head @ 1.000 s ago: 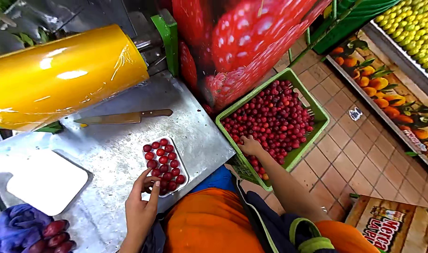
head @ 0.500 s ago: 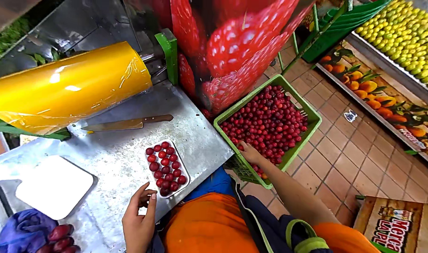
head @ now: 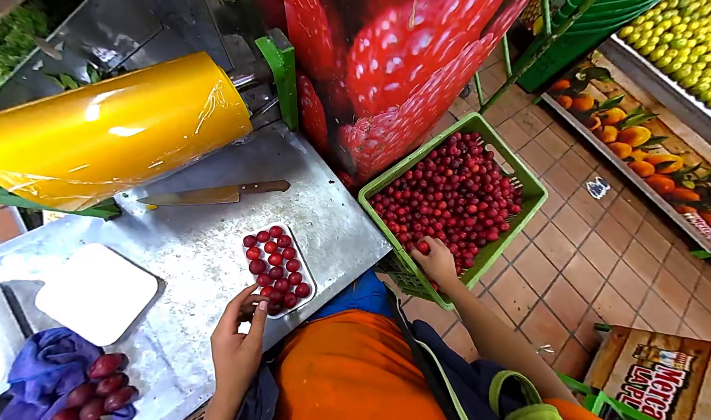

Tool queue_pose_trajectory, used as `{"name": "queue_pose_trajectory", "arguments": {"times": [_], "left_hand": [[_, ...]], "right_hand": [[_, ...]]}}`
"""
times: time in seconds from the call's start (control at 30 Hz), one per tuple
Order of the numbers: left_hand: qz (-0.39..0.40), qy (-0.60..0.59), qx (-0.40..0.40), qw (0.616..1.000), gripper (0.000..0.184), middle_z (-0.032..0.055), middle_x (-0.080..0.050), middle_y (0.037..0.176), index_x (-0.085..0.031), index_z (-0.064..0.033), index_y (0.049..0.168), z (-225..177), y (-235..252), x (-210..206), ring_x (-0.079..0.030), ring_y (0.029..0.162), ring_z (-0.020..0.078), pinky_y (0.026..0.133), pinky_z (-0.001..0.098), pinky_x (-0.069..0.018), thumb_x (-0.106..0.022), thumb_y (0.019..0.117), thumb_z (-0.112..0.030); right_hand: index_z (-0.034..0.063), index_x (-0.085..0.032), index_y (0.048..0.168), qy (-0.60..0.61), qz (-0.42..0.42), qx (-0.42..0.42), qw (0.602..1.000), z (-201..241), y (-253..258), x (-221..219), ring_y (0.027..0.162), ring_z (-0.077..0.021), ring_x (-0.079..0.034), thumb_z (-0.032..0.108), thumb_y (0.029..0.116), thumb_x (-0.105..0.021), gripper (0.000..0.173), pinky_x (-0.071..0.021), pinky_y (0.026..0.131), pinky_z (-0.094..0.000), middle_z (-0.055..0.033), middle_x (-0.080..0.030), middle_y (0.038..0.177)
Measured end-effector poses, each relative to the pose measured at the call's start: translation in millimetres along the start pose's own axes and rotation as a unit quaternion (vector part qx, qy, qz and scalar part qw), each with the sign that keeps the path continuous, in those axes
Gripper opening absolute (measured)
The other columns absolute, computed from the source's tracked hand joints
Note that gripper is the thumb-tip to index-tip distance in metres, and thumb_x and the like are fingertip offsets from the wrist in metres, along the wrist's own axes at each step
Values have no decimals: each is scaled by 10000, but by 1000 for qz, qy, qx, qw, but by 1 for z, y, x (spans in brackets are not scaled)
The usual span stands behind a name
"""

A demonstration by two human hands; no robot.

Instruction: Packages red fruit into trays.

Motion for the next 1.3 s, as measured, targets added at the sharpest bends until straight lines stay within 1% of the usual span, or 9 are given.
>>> {"name": "queue_pose_trajectory", "arguments": {"times": [0.27,0.4,0.53,0.6,0.77,0.97,1.07,1.17,1.3], "left_hand": [[-5,6,43,999,380,21,-723,1037,-612,-67,1351,6,-4,9,-683,827,110,760,300,-595,-595,998,-206],[-30,-2,104,994,360,34,-722,1052,-612,-102,1357,13,-12,12,-697,860,142,762,344,-611,-612,1002,-162],[-20,12,138,990,327,36,-729,1067,-637,-100,1333,23,-12,11,-706,871,140,769,355,-616,-602,1014,-162],[-9,44,135,990,301,10,-716,1120,-652,-142,1313,26,-11,9,-690,877,124,750,337,-599,-598,1019,-180],[21,80,108,991,317,11,-655,1255,-660,-184,1327,27,-7,4,-668,871,127,737,351,-595,-588,1019,-205],[32,71,94,993,283,-5,-658,1264,-680,-186,1288,35,0,11,-664,894,111,763,337,-586,-593,1023,-229],[12,47,80,996,264,-3,-672,1222,-691,-180,1267,42,4,16,-661,883,103,754,327,-581,-589,1027,-223],[-13,25,68,997,248,-11,-684,1189,-697,-185,1241,49,8,21,-656,877,98,743,322,-571,-588,1019,-199],[-23,24,68,997,239,-20,-686,1160,-703,-188,1228,50,13,28,-648,870,90,739,313,-564,-592,1019,-216]], "right_hand": [[199,-638,1211,695,203,-47,688,46,1,30,796,-207,-690,615,1028,-247,599,-562,577,-316,-103,-705,1067],[208,-685,1159,671,386,72,629,130,-15,6,705,-170,-690,542,992,-508,413,-532,478,-252,-125,-687,1211],[135,-670,1121,373,437,222,787,223,-43,-27,605,-118,-616,280,949,-631,229,-521,478,-281,-62,-698,985],[182,-730,1115,102,330,411,844,261,-59,-41,828,-130,-653,282,874,-753,262,-590,669,-360,-3,-659,1114],[246,-730,1122,-240,233,573,748,305,-82,-71,936,-334,-659,285,786,-782,342,-571,633,-511,-137,-605,1232],[289,-655,1349,-197,253,619,717,306,-70,-71,980,-297,-665,190,763,-759,603,-588,695,-486,-113,-606,1274],[208,-637,1373,-14,309,555,772,305,-56,-64,1010,-218,-683,172,790,-723,591,-610,770,-464,-63,-637,1294],[100,-637,1226,256,387,236,854,308,-53,-58,726,-182,-656,130,956,-561,282,-550,557,-335,-86,-696,1096],[75,-652,1102,206,380,47,900,296,-47,-62,595,-166,-593,270,1051,-512,245,-490,489,-314,-82,-662,855]]}}
Point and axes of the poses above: each hand's wrist, its own y-axis towards the middle knuckle, its own x-axis out of the back of the hand, z = x × y, the point moved 2 cm from there along y, towards the middle knuckle
